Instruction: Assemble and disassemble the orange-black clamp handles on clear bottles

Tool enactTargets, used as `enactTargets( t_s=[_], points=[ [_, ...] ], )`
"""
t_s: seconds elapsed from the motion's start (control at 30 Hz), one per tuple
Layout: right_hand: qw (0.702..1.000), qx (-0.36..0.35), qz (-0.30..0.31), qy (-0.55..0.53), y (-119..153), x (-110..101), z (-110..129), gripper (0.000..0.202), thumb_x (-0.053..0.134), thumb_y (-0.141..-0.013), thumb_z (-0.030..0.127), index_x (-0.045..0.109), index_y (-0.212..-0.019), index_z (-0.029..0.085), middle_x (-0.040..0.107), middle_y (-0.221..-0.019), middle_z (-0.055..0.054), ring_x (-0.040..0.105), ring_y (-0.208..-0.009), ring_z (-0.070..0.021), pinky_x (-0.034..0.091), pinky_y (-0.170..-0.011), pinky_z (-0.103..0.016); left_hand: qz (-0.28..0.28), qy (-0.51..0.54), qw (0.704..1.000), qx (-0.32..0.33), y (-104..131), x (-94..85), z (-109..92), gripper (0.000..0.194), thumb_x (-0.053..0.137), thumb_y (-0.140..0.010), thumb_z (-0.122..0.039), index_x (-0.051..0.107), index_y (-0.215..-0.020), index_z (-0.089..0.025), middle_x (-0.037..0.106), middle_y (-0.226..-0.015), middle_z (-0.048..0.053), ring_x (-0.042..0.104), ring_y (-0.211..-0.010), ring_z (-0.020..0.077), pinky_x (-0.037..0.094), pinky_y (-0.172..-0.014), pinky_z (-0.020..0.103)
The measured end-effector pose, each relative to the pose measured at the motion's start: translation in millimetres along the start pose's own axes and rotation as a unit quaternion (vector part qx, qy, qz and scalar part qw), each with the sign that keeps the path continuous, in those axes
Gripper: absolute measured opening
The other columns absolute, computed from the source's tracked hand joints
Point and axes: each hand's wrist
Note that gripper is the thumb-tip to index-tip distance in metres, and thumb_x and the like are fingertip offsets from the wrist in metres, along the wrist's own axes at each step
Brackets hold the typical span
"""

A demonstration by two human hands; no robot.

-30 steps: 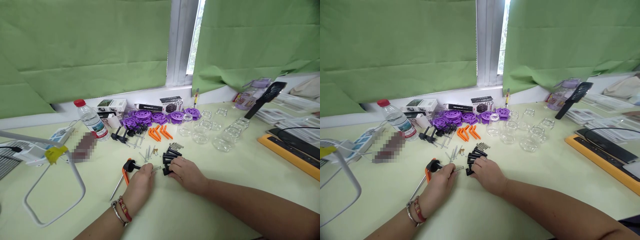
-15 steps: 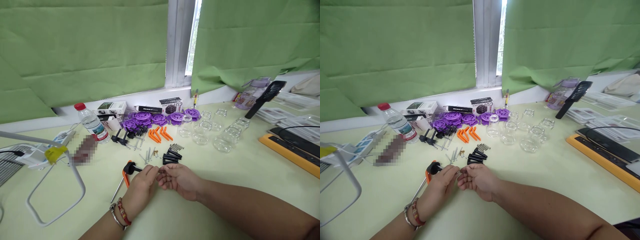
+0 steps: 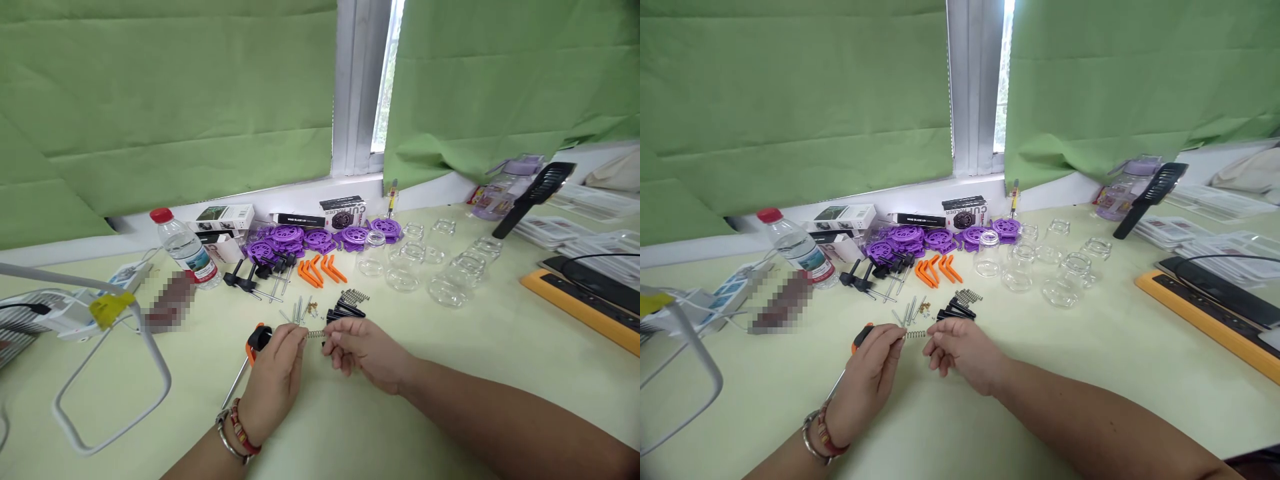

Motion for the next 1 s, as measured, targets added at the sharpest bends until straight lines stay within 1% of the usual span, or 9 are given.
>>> enactTargets(
  t_s=[0.07, 0.1, 0.13, 0.2, 0.3, 0.37, 0.6, 0.77, 1.0],
  points=[
    [0.99, -0.073, -0.055, 0.111, -6, -17, 12, 0.024, 0.055, -0.08, 0.034, 0.05, -0.097, 0.018, 0.064, -0.08, -0.004, 0.056, -0.056, -0.011, 0.041, -0.048, -0.023, -0.016, -0.001, 1.0, -0.002, -1, -1.3, -1, 0.027, 0.037, -0.086, -0.009, 0.049, -0.109, -0.019, 0.057, -0.098, 0.008, 0.056, -0.09, 0.0157, 0.048, -0.077, 0.027],
    [0.973, -0.116, -0.102, 0.173, -10, -27, 18, 0.021, 0.052, -0.082, 0.035, 0.05, -0.095, 0.018, 0.065, -0.081, -0.003, 0.056, -0.057, -0.0113, 0.042, -0.05, -0.024, -0.018, -0.001, 1.0, 0.0, -1, -1.6, -1, 0.027, 0.038, -0.086, -0.009, 0.049, -0.108, -0.019, 0.057, -0.098, 0.008, 0.056, -0.089, 0.0156, 0.048, -0.076, 0.027],
    [0.948, -0.147, -0.143, 0.245, -14, -38, 24, 0.018, 0.05, -0.083, 0.035, 0.052, -0.091, 0.019, 0.065, -0.08, -0.003, 0.057, -0.061, -0.0122, 0.042, -0.054, -0.026, -0.019, -0.001, 1.0, 0.002, -1, -1.6, -1, 0.026, 0.038, -0.086, -0.01, 0.049, -0.108, -0.019, 0.057, -0.098, 0.008, 0.056, -0.089, 0.0154, 0.048, -0.076, 0.026],
    [0.886, -0.177, -0.184, 0.386, -24, -56, 31, 0.017, 0.049, -0.083, 0.034, 0.058, -0.084, 0.019, 0.065, -0.076, -0.002, 0.059, -0.071, -0.0154, 0.044, -0.066, -0.03, -0.013, 0.0, 1.0, 0.007, -1, -0.7, -2, 0.026, 0.038, -0.086, -0.01, 0.048, -0.108, -0.019, 0.057, -0.097, 0.008, 0.056, -0.087, 0.0152, 0.048, -0.075, 0.026],
    [0.814, -0.231, -0.155, 0.51, -39, -72, 33, 0.013, 0.056, -0.079, 0.029, 0.064, -0.075, 0.02, 0.065, -0.1, -0.005, 0.054, -0.097, -0.0208, 0.039, -0.086, -0.037, 0.009, -0.003, 1.0, 0.006, 0, 2.2, -2, 0.026, 0.036, -0.087, -0.009, 0.048, -0.108, -0.019, 0.057, -0.098, 0.008, 0.057, -0.085, 0.0148, 0.048, -0.074, 0.027],
    [0.798, -0.255, -0.12, 0.533, -47, -76, 29, 0.012, 0.059, -0.077, 0.027, 0.067, -0.072, 0.02, 0.061, -0.114, -0.005, 0.048, -0.108, -0.0224, 0.035, -0.093, -0.039, 0.023, -0.008, 1.0, 0.001, 1, 3.8, -1, 0.026, 0.036, -0.087, -0.009, 0.048, -0.107, -0.019, 0.057, -0.098, 0.008, 0.058, -0.085, 0.0147, 0.048, -0.074, 0.027],
    [0.821, -0.242, -0.095, 0.509, -59, -83, 17, 0.014, 0.058, -0.077, 0.029, 0.071, -0.08, 0.022, 0.062, -0.113, -0.005, 0.051, -0.107, -0.0225, 0.035, -0.095, -0.04, 0.039, -0.014, 0.999, -0.005, 2, 5.1, 1, 0.023, 0.036, -0.087, -0.011, 0.048, -0.105, -0.019, 0.058, -0.097, 0.007, 0.059, -0.084, 0.0148, 0.048, -0.072, 0.026],
    [0.864, -0.227, -0.09, 0.44, -60, -88, 18, 0.019, 0.056, -0.078, 0.033, 0.07, -0.087, 0.022, 0.064, -0.108, -0.005, 0.055, -0.104, -0.0211, 0.038, -0.095, -0.037, 0.043, -0.013, 0.999, -0.008, 2, 6.4, 2, 0.024, 0.037, -0.087, -0.01, 0.048, -0.105, -0.019, 0.058, -0.098, 0.008, 0.059, -0.083, 0.0151, 0.048, -0.071, 0.027],
    [0.928, -0.188, -0.1, 0.306, -51, -85, 21, 0.041, 0.049, -0.081, 0.052, 0.066, -0.095, 0.018, 0.061, -0.113, -0.008, 0.054, -0.107, -0.0227, 0.036, -0.099, -0.039, 0.041, -0.006, 0.999, -0.01, 3, 7.5, 3, 0.025, 0.037, -0.086, -0.01, 0.049, -0.106, -0.02, 0.058, -0.099, 0.008, 0.059, -0.084, 0.0158, 0.048, -0.073, 0.027]
  ],
)
Point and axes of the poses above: each hand's wrist, its own y-axis away from the middle knuckle, its own x-axis out of the palm, z = x × y
